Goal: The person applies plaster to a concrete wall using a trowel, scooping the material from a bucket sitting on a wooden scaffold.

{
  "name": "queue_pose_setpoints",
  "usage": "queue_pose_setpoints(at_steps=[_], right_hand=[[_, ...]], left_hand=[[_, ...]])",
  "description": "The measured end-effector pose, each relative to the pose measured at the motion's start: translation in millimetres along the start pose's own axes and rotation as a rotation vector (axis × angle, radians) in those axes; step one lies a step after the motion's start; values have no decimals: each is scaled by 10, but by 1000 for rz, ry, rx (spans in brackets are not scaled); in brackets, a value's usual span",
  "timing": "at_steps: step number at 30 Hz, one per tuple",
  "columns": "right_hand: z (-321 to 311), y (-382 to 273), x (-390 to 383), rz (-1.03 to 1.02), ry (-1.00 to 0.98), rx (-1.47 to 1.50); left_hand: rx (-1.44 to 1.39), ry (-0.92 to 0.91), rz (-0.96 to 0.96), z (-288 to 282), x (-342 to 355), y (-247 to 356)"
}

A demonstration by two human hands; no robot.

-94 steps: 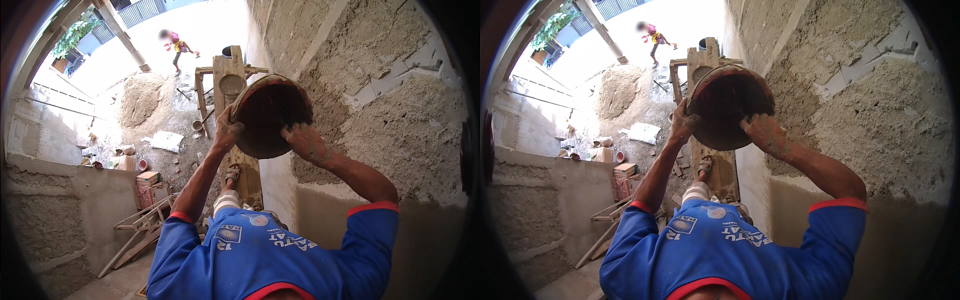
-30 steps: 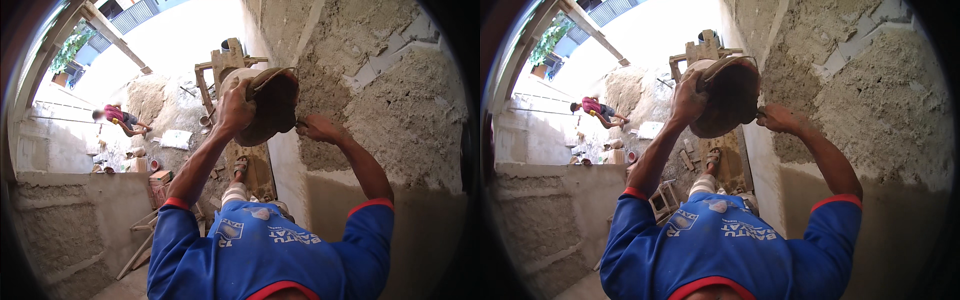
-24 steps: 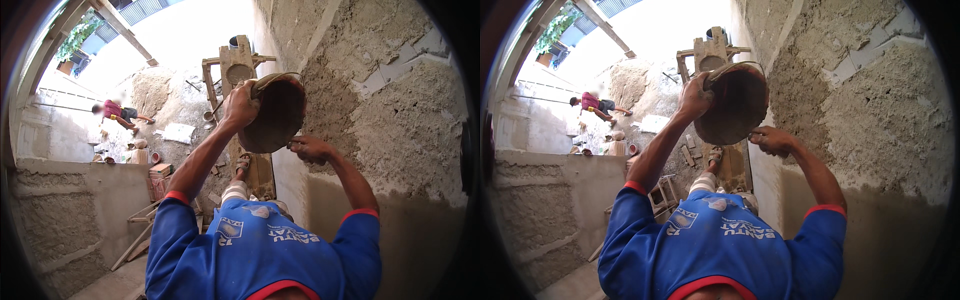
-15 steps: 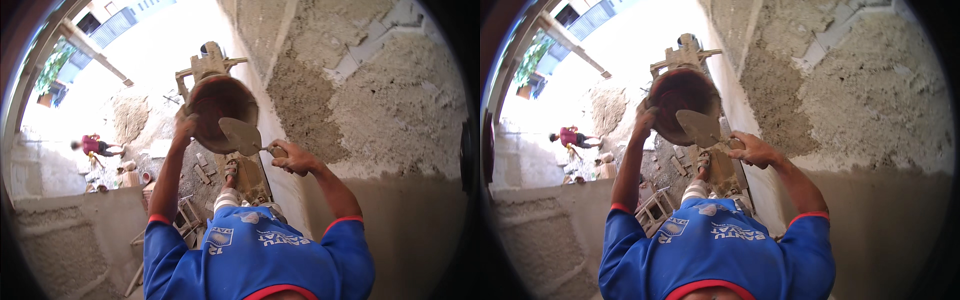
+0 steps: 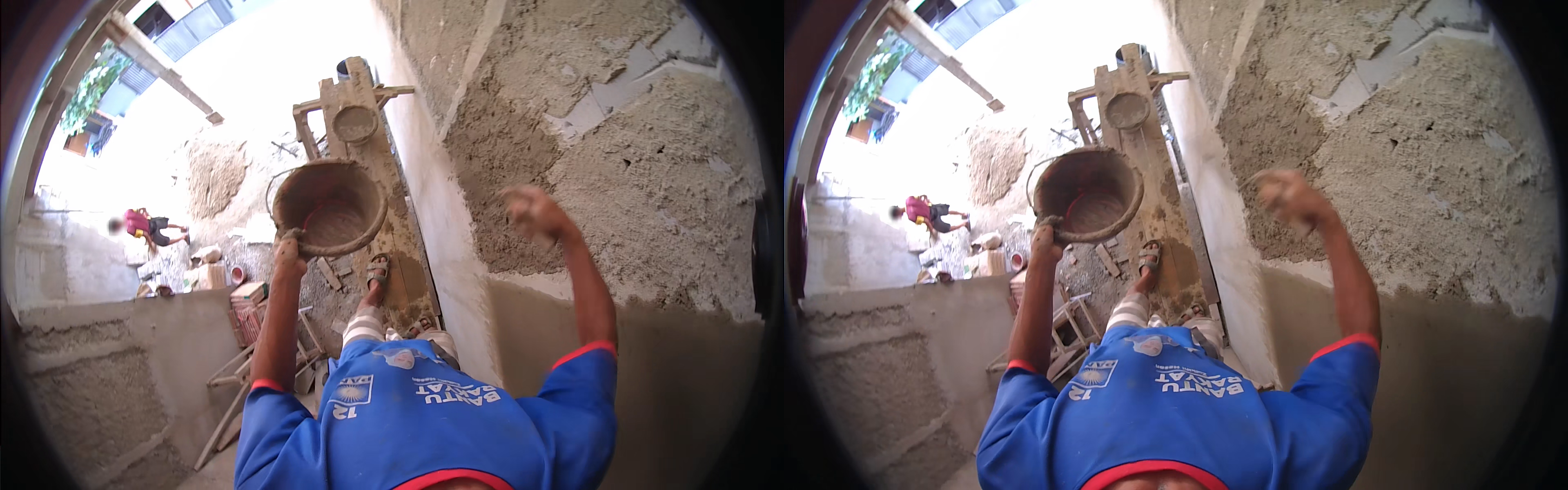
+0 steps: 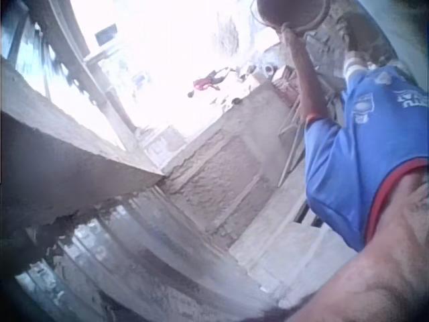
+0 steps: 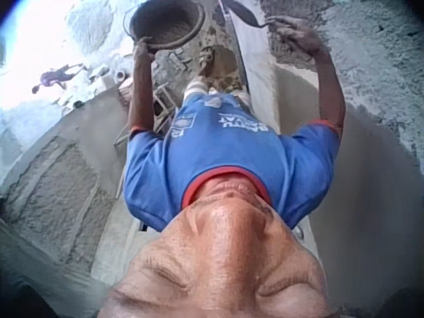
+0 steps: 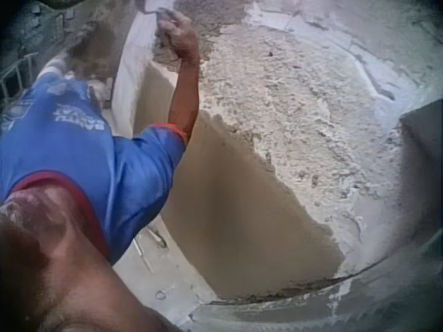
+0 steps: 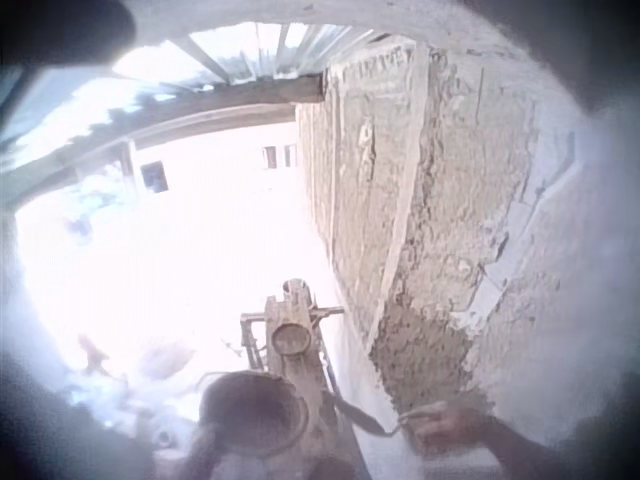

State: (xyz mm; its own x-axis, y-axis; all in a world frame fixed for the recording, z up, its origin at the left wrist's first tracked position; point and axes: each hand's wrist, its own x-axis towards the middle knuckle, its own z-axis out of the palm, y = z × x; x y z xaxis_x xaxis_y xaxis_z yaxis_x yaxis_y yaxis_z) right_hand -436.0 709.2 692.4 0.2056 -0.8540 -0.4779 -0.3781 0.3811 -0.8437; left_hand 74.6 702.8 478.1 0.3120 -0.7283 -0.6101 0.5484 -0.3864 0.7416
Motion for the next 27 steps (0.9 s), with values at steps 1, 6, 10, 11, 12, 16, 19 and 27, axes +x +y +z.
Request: queue_pose_setpoints(at_steps=[1,6,10,11,12,16,19,27], right_hand=[[-390,133,98,41,248,-126],[-407,-249,-97,-30,513,-286],[-82,-53,-141,44,387,-420],[-20,40,-78,31,353,-654],[-5,168,23,28,356,-653],[54,349,209,-103,366,-932],[156,428,264,-238,377,-1000],[734,627,74,-83,194,-876]], left_hand=[[-26,-12,-29,209,-83,-53],[-111,40,-104,317,-139,-46],[-177,-4,-260,672,-193,-264],[-147,0,-252,726,-203,-280],[-116,5,-243,778,-213,-299],[3,-67,-106,1130,-463,-193],[39,-67,-71,1287,-573,-116],[-56,2,-49,1498,-500,-369]])
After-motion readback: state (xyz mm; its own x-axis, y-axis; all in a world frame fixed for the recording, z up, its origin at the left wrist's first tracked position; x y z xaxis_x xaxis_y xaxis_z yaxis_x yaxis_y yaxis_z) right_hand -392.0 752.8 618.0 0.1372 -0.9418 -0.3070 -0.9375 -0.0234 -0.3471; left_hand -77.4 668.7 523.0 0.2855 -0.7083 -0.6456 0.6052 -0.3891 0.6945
